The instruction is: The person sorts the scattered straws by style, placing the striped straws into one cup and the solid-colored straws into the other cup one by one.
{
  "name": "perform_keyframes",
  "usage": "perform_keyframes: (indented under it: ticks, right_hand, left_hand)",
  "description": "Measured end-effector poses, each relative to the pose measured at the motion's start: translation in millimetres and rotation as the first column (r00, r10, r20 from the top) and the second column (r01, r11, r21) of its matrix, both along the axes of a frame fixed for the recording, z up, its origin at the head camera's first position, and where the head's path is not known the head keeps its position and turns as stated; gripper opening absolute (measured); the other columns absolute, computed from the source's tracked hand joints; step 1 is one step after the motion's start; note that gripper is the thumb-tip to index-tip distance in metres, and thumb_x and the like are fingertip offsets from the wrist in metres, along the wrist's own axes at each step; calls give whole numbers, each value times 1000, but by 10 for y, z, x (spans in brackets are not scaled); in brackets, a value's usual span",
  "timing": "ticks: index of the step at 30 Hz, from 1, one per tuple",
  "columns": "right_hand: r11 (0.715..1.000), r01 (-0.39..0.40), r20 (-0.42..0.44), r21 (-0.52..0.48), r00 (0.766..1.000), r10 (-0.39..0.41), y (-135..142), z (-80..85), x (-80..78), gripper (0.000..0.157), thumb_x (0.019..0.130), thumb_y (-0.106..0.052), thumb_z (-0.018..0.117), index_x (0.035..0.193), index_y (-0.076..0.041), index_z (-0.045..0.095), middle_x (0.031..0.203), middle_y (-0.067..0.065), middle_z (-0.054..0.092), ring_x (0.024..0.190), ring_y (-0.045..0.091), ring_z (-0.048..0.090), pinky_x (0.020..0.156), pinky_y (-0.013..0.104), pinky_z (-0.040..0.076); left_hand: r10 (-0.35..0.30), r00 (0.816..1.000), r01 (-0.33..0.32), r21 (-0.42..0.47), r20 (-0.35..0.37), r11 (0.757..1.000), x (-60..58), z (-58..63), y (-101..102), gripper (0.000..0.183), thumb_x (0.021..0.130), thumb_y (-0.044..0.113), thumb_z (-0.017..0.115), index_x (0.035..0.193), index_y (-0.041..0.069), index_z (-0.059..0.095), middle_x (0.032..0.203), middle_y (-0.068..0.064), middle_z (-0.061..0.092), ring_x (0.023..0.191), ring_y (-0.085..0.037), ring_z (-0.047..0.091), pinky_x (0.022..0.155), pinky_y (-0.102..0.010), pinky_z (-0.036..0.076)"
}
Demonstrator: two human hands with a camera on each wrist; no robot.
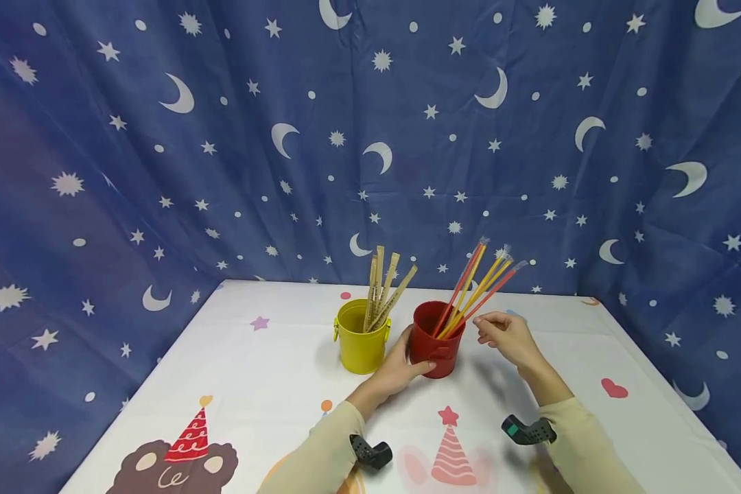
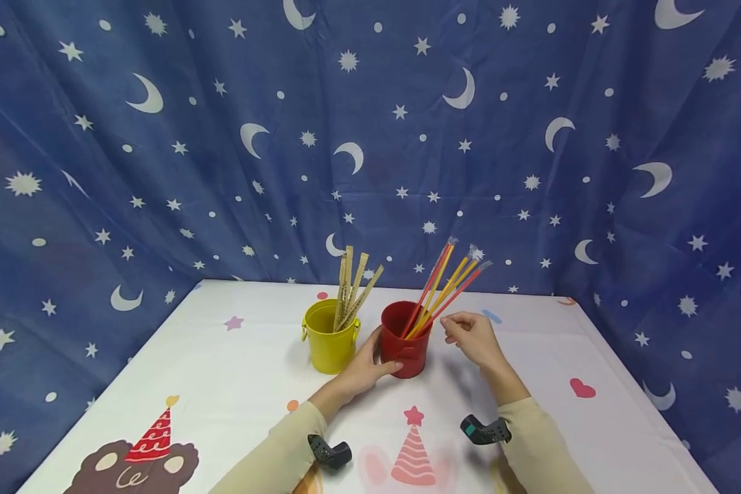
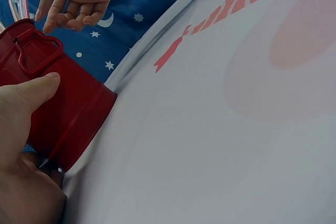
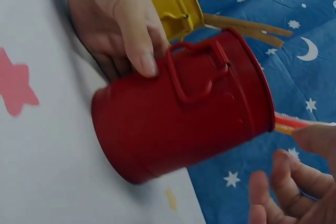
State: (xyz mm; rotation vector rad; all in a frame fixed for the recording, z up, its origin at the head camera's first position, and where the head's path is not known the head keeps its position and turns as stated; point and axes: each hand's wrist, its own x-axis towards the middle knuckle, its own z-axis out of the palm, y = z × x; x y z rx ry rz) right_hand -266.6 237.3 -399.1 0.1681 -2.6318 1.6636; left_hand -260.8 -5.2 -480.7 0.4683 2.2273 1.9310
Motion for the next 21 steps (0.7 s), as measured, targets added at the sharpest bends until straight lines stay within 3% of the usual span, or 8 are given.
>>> perform_keyframes:
  ticks: [4,8,11,16,21]
  right_hand:
    - [997,-31,-13,65,999,32,63,45,-67,42,102,-28,60,122,8,65,90,1,69,76,3,67,74,21,57]
    - [996,-34,-11,81,999,35,108,76,-107,45,102,-31,60,125,7,64,97,3,71,78,3,67,76,21,56]
    - [996,-33,9,85,999,32,122,69,-106,45,103,-31,59,127,7,63,102,7,71,80,4,68,77,23,57]
    - [991,-25,16,131,1000,23,153,73,-47,46,103,-33,57,128,5,63,112,18,70,83,8,68,82,28,57]
    - [982,-32,-23,187,999,37,207,125,41,48,103,-35,57,128,5,64,109,17,71,83,11,67,82,26,54]
  left_hand:
    - [8,1000,-9,-42,-30,999,-44,36,0,90,90,18,73,161,12,18,166,-9,31,156,-30,26,127,-53,26]
    - [23,1000,-25,-129,-17,991,-7,77,-38,90,95,26,69,162,8,13,167,-13,27,156,-33,25,126,-55,27]
    - [29,1000,-28,-194,0,981,86,96,-93,88,98,34,64,163,7,11,167,-16,26,156,-33,25,127,-55,25]
    - [-23,999,15,-254,-29,967,278,161,-173,81,99,33,62,163,11,16,166,-13,30,154,-33,29,126,-55,26]
    - [-52,997,34,-281,-55,959,489,262,-282,76,100,32,61,162,16,20,164,-11,33,151,-34,34,124,-57,31]
